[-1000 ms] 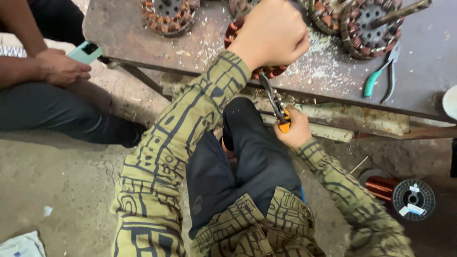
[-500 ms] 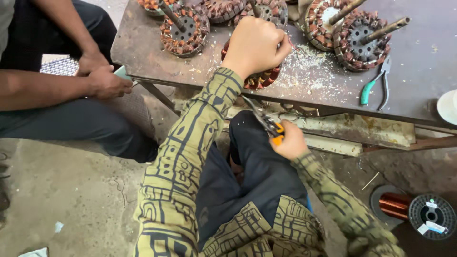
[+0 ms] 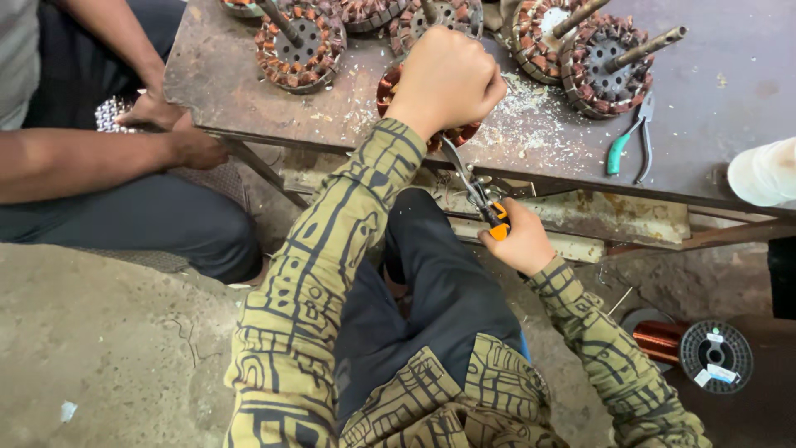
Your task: The person uses pliers and wire cutters to remove copper windings from stator cores on a workbench. They repeatedly cut and pull wires from the slots, placing the cores back on the table after each adjustment.
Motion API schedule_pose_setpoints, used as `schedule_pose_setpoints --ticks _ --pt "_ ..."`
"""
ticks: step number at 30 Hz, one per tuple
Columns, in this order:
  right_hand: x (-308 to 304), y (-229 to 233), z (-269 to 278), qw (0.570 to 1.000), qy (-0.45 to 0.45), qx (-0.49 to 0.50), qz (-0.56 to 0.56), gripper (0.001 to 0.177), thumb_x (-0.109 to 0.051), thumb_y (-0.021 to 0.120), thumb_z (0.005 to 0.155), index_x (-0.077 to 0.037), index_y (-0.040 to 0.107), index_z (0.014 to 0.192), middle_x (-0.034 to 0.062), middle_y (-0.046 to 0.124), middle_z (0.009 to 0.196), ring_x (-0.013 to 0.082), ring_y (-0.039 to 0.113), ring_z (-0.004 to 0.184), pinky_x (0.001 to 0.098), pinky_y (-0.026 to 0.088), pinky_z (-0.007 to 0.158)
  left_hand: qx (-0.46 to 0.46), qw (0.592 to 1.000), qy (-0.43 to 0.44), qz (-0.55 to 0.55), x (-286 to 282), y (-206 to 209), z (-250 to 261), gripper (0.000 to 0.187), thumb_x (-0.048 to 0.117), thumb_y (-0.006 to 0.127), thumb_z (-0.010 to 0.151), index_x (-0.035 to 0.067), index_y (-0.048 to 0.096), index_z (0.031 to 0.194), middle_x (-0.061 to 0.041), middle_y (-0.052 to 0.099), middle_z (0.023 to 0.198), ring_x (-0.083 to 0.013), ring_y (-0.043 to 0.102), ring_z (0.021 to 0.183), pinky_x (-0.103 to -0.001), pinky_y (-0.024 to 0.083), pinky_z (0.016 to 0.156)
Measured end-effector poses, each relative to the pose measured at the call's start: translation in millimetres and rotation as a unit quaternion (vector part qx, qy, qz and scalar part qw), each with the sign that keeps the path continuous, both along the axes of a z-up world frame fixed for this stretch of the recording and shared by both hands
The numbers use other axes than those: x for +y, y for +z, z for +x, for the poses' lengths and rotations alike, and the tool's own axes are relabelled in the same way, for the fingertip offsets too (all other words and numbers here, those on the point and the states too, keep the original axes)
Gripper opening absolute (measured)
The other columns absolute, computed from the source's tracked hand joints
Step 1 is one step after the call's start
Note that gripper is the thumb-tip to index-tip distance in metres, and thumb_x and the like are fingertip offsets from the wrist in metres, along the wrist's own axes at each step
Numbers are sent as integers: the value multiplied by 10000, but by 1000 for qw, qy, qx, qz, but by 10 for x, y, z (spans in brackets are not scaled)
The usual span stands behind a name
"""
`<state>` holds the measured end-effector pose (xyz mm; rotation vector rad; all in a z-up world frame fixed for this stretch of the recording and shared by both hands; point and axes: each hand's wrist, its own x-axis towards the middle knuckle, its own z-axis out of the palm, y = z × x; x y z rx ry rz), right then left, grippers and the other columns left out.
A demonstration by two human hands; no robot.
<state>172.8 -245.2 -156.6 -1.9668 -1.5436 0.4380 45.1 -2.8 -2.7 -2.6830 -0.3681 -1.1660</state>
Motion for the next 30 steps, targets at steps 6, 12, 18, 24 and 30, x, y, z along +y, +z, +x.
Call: schedule_pose_setpoints --ticks 6,12,18,24,30 --pt "11 -144 3 999 -12 -29 20 423 -271 804 752 24 566 939 251 619 788 477 621 782 512 501 694 13 1000 27 -5 -53 6 53 317 321 690 770 102 686 540 -96 638 544 -298 649 523 -423 514 540" --pt "285 -640 -139 990 -21 -16 137 313 -183 743 789 10 555 948 246 619 795 476 625 768 518 504 679 55 997 -46 20 -167 -120 212 337 394 715 713 114 686 528 -96 636 548 -309 649 554 -435 517 551" --pt "305 -812 -170 990 -56 -74 106 330 -266 781 791 -30 634 969 225 691 852 438 687 825 493 563 740 25 999 8 -32 -162 -211 210 298 370 712 784 124 719 617 -91 634 551 -309 627 494 -472 470 483" --pt "245 -506 -214 997 -65 -46 23 456 -243 759 739 -45 674 1140 239 705 907 447 683 865 508 559 757 -5 999 31 24 -76 25 -19 365 381 689 761 115 671 512 -93 601 505 -309 599 472 -438 487 519" --pt "-85 -463 -187 993 6 -8 116 479 -257 808 731 20 608 1066 234 640 905 445 639 863 477 524 760 0 1000 26 -3 -64 51 -22 346 327 665 786 116 669 512 -87 598 516 -308 585 471 -429 470 514"
